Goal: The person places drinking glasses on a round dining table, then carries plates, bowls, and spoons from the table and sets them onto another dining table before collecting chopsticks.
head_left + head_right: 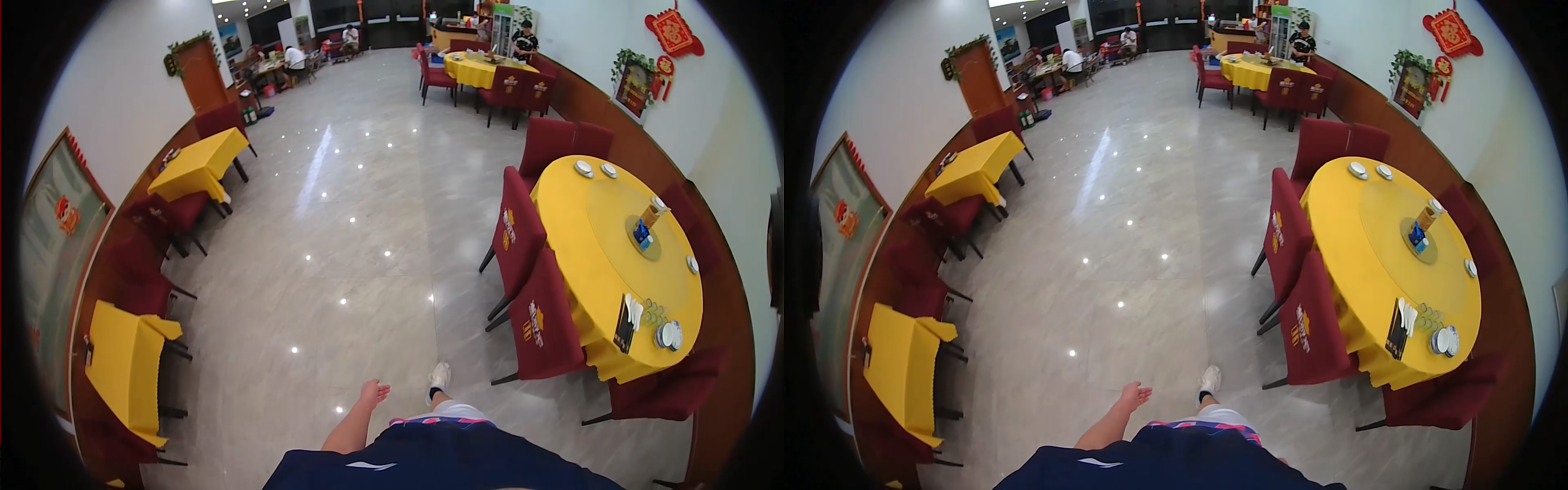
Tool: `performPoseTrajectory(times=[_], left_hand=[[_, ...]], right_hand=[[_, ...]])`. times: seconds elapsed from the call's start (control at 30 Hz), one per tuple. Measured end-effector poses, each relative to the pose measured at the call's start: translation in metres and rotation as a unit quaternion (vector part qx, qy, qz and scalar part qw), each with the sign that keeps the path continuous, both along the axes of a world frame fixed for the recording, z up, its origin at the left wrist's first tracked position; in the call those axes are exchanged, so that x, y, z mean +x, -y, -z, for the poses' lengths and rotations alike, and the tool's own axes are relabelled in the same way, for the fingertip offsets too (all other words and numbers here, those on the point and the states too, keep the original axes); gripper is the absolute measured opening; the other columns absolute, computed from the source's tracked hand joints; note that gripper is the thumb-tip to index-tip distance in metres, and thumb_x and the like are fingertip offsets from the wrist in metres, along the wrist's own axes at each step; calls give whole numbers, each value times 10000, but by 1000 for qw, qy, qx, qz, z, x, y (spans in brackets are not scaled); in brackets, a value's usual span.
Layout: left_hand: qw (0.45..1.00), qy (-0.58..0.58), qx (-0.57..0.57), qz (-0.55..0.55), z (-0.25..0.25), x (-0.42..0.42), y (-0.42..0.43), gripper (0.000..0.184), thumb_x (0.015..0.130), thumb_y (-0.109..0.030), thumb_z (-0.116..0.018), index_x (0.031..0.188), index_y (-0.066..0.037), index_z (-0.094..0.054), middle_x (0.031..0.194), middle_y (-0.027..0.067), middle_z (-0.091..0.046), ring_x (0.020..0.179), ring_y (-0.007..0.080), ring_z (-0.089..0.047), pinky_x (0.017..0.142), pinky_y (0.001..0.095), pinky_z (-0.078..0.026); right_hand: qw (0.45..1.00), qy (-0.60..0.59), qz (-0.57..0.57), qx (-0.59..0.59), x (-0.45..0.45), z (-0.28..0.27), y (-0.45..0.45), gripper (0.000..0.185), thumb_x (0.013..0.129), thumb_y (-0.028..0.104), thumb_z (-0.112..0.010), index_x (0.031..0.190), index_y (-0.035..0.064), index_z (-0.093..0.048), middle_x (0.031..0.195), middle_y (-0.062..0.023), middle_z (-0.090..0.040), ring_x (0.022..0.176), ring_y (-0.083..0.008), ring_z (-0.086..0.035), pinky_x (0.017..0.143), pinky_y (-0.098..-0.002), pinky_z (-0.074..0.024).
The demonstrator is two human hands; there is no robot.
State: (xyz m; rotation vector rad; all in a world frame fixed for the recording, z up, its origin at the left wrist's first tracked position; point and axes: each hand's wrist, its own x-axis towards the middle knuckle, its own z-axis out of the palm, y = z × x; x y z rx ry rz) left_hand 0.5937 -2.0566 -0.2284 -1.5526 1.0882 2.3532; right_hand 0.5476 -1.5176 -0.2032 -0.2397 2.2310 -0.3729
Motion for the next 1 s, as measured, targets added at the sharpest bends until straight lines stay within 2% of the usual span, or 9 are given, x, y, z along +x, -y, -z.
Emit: performPoseTrajectory(times=[0.23, 0.33, 0.4, 0.47, 0.6, 0.63, 0.7, 0.83, 1.0], left_hand=[[970, 39, -177, 163, -57, -124, 13, 402, 910, -217, -441, 1250, -22, -353, 983, 195, -649, 792, 254, -653, 665, 387, -503], [941, 85, -186, 268, -19, -119, 42, 509, 886, -198, -476, 1322, -26, -276, 941, 189, -655, 780, 250, -657, 664, 391, -503], [938, 102, -150, 296, -13, -137, 57, 616, 867, -189, -505, 1379, -33, -199, 905, 186, -658, 781, 246, -659, 668, 387, -504], [953, 127, -125, 247, -34, -135, 63, 547, 869, -203, -505, 1342, -29, -291, 923, 169, -662, 801, 240, -658, 694, 401, -502], [956, 102, -216, 168, -57, -126, 60, 358, 874, -224, -487, 1183, -43, -506, 842, 84, -649, 798, 216, -642, 693, 391, -500], [879, 95, -316, 345, -33, -118, 70, 306, 838, -217, -522, 1092, -49, -553, 845, 111, -649, 793, 237, -643, 680, 392, -504], [551, 100, -567, 604, 12, -104, 89, 210, 765, -202, -591, 910, -61, -646, 853, 165, -651, 783, 278, -645, 654, 394, -512], [714, 96, -463, 517, -9, -160, 95, 207, 749, -192, -595, 894, -54, -647, 867, 174, -649, 784, 287, -643, 652, 399, -512], [726, 58, -428, 535, -10, -249, 144, 202, 730, -179, -601, 874, -46, -649, 884, 185, -647, 785, 299, -642, 650, 404, -511]], right_hand=[[994, -70, -81, 35, -105, 14, 59, 266, 754, 284, -594, 815, 40, -680, 735, -199, -638, 710, -336, -643, 663, -432, -498], [985, -84, 127, -76, -173, 80, 82, 254, 708, 287, -616, 779, 53, -687, 757, -182, -652, 770, -357, -643, 716, -439, -505], [967, -131, 215, -44, -223, 63, 111, 230, 732, 278, -628, 794, 67, -696, 767, -179, -663, 771, -318, -666, 724, -422, -514], [943, -203, 248, -89, -275, 69, 126, 194, 703, 244, -659, 799, 80, -696, 802, -164, -673, 765, -293, -671, 722, -414, -518], [968, -90, 227, -58, -383, 52, 164, 189, 688, 182, -653, 848, 88, -689, 912, -130, -682, 904, -267, -648, 790, -373, -505], [964, -90, 232, -88, -410, 53, 174, 194, 689, 176, -646, 859, 93, -690, 931, -125, -682, 945, -267, -637, 802, -372, -500], [961, -105, 219, -134, -451, -5, 213, 199, 699, 161, -630, 878, 103, -694, 916, -114, -685, 922, -241, -643, 795, -366, -500], [948, -83, 223, -212, -507, -15, 276, 198, 699, 149, -630, 881, 115, -699, 848, -99, -685, 841, -220, -653, 759, -345, -504], [944, -1, 251, -215, -506, 60, 312, 172, 722, 187, -639, 864, 109, -697, 738, -80, -668, 707, -190, -645, 671, -330, -505]])
